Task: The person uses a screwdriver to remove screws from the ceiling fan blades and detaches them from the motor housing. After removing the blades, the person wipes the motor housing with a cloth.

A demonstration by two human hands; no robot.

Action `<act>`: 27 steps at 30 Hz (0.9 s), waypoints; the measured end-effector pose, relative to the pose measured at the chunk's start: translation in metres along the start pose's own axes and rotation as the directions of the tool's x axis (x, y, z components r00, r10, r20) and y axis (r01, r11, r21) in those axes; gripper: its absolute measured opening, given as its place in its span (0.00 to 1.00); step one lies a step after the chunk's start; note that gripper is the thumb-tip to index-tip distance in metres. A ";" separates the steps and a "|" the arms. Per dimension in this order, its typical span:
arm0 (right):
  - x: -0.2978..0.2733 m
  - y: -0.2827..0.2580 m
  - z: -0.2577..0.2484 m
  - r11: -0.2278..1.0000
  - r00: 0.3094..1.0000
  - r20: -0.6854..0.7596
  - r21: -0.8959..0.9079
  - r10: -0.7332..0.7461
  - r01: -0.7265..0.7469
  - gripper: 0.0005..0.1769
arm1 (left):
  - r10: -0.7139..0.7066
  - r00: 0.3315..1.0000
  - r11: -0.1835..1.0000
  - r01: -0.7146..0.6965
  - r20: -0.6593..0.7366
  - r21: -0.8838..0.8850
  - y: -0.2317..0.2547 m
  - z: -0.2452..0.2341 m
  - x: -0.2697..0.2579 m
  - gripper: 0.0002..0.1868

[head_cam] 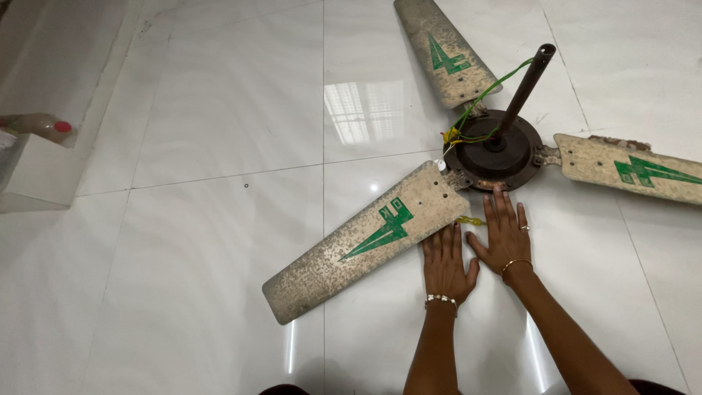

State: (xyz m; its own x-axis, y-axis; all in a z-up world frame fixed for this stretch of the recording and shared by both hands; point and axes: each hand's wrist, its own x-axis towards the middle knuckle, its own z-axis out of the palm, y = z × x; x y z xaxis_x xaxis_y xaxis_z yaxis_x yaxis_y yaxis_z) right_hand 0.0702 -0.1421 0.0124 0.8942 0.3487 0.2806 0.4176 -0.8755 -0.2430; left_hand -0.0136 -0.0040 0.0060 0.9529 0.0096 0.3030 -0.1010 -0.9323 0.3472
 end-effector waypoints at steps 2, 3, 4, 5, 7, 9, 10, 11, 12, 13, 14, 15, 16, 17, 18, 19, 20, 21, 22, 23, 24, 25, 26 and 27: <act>0.001 -0.001 0.000 0.999 1.000 0.029 -0.038 0.011 -0.010 0.53 | 0.035 0.999 0.999 -0.034 0.021 -0.010 -0.005 0.000 0.006 0.47; 0.003 0.001 0.000 0.998 0.999 0.040 -0.062 0.015 -0.013 0.54 | 0.054 0.998 0.998 -0.053 0.026 -0.019 -0.006 0.002 0.012 0.49; 0.004 0.003 0.000 0.997 0.999 0.038 -0.072 0.023 -0.020 0.54 | 0.030 0.998 0.997 -0.025 0.055 -0.075 -0.009 0.004 0.017 0.50; 0.003 0.004 0.001 0.997 0.999 0.043 -0.079 0.026 -0.022 0.54 | -0.001 0.996 0.992 0.013 0.090 -0.129 -0.012 0.005 0.019 0.51; 0.002 0.004 0.002 0.997 0.999 0.043 -0.078 0.029 -0.025 0.53 | -0.026 0.994 0.985 0.044 0.106 -0.169 -0.013 0.006 0.020 0.52; 0.000 0.003 0.001 0.998 0.999 0.036 -0.063 0.026 -0.023 0.53 | -0.022 0.998 0.989 0.031 0.066 -0.143 -0.014 0.005 0.019 0.52; -0.001 0.001 0.002 0.998 0.999 0.034 -0.056 0.026 -0.025 0.52 | -0.044 0.996 0.989 0.055 0.079 -0.135 -0.017 0.005 0.018 0.51; -0.001 0.002 0.001 0.998 0.999 0.031 -0.053 0.025 -0.024 0.52 | -0.067 0.994 0.988 0.078 0.088 -0.131 -0.017 0.006 0.019 0.49; 0.000 0.002 0.000 0.998 0.999 0.027 -0.051 0.024 -0.023 0.52 | -0.089 0.991 0.987 0.101 0.097 -0.126 -0.017 0.008 0.021 0.48; 0.000 0.002 0.000 0.999 1.000 0.023 -0.051 0.016 -0.015 0.52 | -0.116 0.988 0.984 0.129 0.106 -0.123 -0.017 0.009 0.021 0.46; 0.000 0.001 -0.001 0.999 1.000 0.018 -0.052 0.008 -0.007 0.52 | -0.143 0.983 0.981 0.156 0.115 -0.119 -0.017 0.011 0.020 0.45; 0.000 0.001 0.000 0.999 1.000 0.014 -0.052 -0.001 0.001 0.52 | -0.170 0.978 0.976 0.184 0.124 -0.114 -0.017 0.013 0.019 0.44; -0.002 0.001 -0.001 0.999 1.000 0.030 -0.050 0.005 -0.004 0.52 | -0.148 0.984 0.981 0.159 0.099 -0.115 -0.017 0.015 0.017 0.42; -0.001 0.000 -0.001 0.999 0.999 0.039 -0.047 0.012 -0.010 0.52 | -0.121 0.990 0.985 0.128 0.071 -0.112 -0.017 0.016 0.018 0.40; 0.002 0.000 -0.001 0.999 0.999 0.048 -0.045 0.018 -0.016 0.52 | -0.094 0.995 0.989 0.098 0.042 -0.109 -0.018 0.017 0.020 0.38; 0.001 0.000 -0.001 0.999 0.998 0.053 -0.045 0.018 -0.016 0.52 | -0.090 0.995 0.989 0.094 0.045 -0.110 -0.018 0.019 0.019 0.38; 0.002 0.001 0.000 0.999 0.998 0.058 -0.046 0.018 -0.015 0.52 | -0.085 0.995 0.990 0.090 0.047 -0.112 -0.018 0.020 0.019 0.37; 0.001 0.002 0.001 0.999 0.998 0.063 -0.048 0.020 -0.017 0.53 | -0.079 0.995 0.990 0.085 0.052 -0.115 -0.018 0.022 0.019 0.37; 0.000 0.003 0.001 0.998 0.998 0.064 -0.059 0.021 -0.018 0.53 | -0.078 0.995 0.990 0.084 0.057 -0.113 -0.017 0.024 0.018 0.37; 0.000 0.004 0.002 0.998 0.998 0.065 -0.069 0.020 -0.015 0.52 | -0.080 0.995 0.990 0.086 0.060 -0.110 -0.018 0.026 0.018 0.37; -0.001 0.003 0.003 0.997 0.998 0.067 -0.078 0.018 -0.013 0.52 | -0.081 0.995 0.990 0.087 0.063 -0.107 -0.018 0.026 0.018 0.38; -0.001 0.003 0.004 0.997 0.998 0.064 -0.071 0.017 -0.012 0.52 | -0.081 0.995 0.991 0.087 0.061 -0.104 -0.019 0.027 0.017 0.37; -0.002 0.002 0.004 0.998 0.998 0.061 -0.064 0.015 -0.011 0.52 | -0.082 0.995 0.991 0.088 0.060 -0.100 -0.019 0.026 0.016 0.37; 0.001 0.003 0.003 0.998 0.998 0.054 -0.059 0.010 -0.007 0.52 | -0.082 0.995 0.991 0.087 0.052 -0.099 -0.019 0.026 0.018 0.37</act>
State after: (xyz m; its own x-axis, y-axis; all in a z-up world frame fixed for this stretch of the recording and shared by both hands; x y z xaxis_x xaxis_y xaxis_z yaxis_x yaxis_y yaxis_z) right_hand 0.0723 -0.1432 0.0092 0.9058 0.3572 0.2278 0.4011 -0.8962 -0.1895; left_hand 0.0131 0.0042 -0.0177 0.9717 0.0675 0.2265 -0.0451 -0.8878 0.4580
